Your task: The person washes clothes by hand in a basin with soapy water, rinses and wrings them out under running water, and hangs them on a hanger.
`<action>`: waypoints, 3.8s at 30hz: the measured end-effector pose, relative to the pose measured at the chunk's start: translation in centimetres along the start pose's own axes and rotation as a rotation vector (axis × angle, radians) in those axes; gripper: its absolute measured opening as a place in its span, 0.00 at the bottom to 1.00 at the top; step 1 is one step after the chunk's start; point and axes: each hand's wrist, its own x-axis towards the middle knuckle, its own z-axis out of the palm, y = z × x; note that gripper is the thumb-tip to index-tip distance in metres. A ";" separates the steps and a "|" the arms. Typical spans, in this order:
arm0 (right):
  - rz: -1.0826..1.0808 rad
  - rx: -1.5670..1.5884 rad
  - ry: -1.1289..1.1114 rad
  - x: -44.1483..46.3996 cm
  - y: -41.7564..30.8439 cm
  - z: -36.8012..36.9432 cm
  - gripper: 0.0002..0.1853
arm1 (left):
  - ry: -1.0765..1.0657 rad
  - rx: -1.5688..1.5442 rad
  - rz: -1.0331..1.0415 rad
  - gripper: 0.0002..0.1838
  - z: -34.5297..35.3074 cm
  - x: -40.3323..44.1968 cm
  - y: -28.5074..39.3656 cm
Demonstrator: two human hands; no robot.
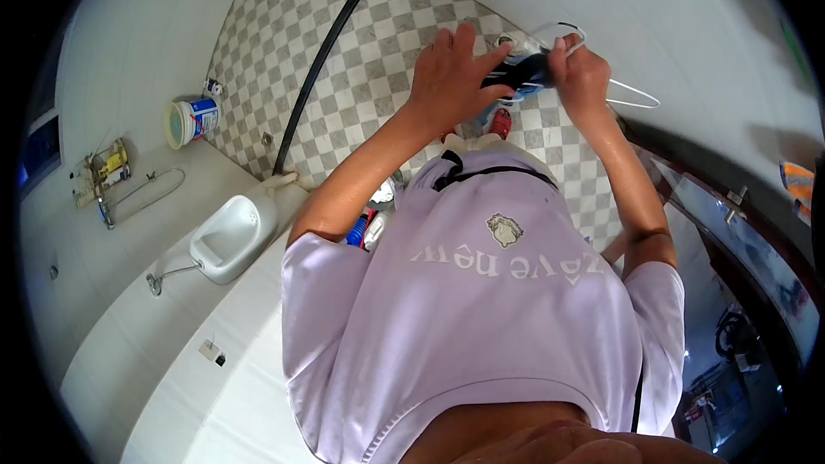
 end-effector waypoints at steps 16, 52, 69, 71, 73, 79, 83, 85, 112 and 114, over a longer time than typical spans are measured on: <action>0.183 0.233 0.299 -9.5 4.4 -2.5 0.15 | -0.213 -0.720 -0.457 0.18 -0.8 0.0 1.5; 0.093 0.279 -0.532 -12.2 4.7 -5.7 0.08 | -0.196 -0.461 -0.409 0.26 -0.7 -1.2 -0.7; 0.078 -0.206 0.235 -1.7 5.5 -16.7 0.12 | 0.115 -0.384 0.242 0.23 -3.4 13.0 5.2; 0.030 -0.333 0.296 0.5 4.8 -20.1 0.14 | 0.177 -0.420 0.293 0.20 -5.1 16.5 6.7; -0.010 -0.415 0.359 2.9 3.9 -23.4 0.14 | 0.244 -0.492 0.326 0.18 -6.1 20.0 8.0; -0.042 -0.793 0.535 9.9 1.5 -34.5 0.13 | 0.627 -0.228 0.594 0.18 -11.8 31.6 12.9; -0.091 -0.912 0.622 15.3 0.4 -42.0 0.13 | 0.802 -0.208 0.596 0.24 -16.5 39.3 17.1; -0.112 -1.057 0.632 17.4 0.0 -44.2 0.14 | 0.788 -0.252 0.544 0.25 -17.7 42.4 18.8; 0.142 -0.235 0.072 -6.9 19.5 -9.3 0.25 | 0.046 -0.746 -0.185 0.15 23.6 20.2 0.5; 0.456 0.060 -0.062 -11.9 22.7 -2.8 0.22 | -0.092 -1.026 -0.575 0.12 25.4 17.9 1.1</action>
